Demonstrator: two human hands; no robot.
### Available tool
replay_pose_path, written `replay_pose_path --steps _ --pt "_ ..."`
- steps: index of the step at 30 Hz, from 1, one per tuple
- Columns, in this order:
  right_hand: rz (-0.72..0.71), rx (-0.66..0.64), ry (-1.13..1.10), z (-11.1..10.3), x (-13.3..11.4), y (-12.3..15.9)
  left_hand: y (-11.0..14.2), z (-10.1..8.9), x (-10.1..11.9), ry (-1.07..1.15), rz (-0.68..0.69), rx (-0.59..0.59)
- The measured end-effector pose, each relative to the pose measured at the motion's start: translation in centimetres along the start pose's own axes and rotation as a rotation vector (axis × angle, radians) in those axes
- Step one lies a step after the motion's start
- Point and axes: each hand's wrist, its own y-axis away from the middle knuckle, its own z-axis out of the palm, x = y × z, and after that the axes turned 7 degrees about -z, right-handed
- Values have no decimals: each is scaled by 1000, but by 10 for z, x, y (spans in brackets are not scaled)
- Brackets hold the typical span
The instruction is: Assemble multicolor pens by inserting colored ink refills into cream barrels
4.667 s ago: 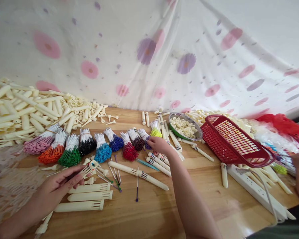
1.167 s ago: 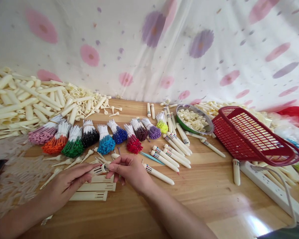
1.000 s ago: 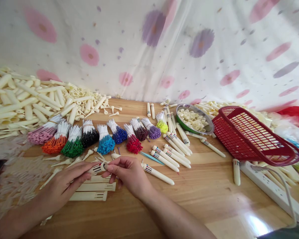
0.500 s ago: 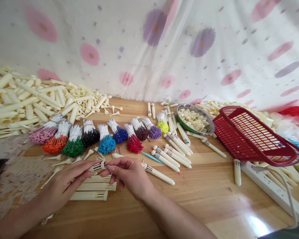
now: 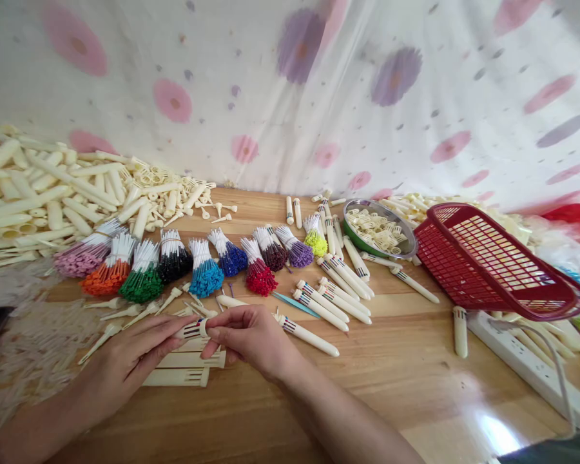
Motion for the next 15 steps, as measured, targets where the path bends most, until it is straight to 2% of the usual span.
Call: replay_pose_path --steps 6,15 --pt "49 -5 21 -1 1 -1 0 0 3 -24 1 -19" --pt "55 -137 165 -9 1 -5 1 0 7 31 -177 -143"
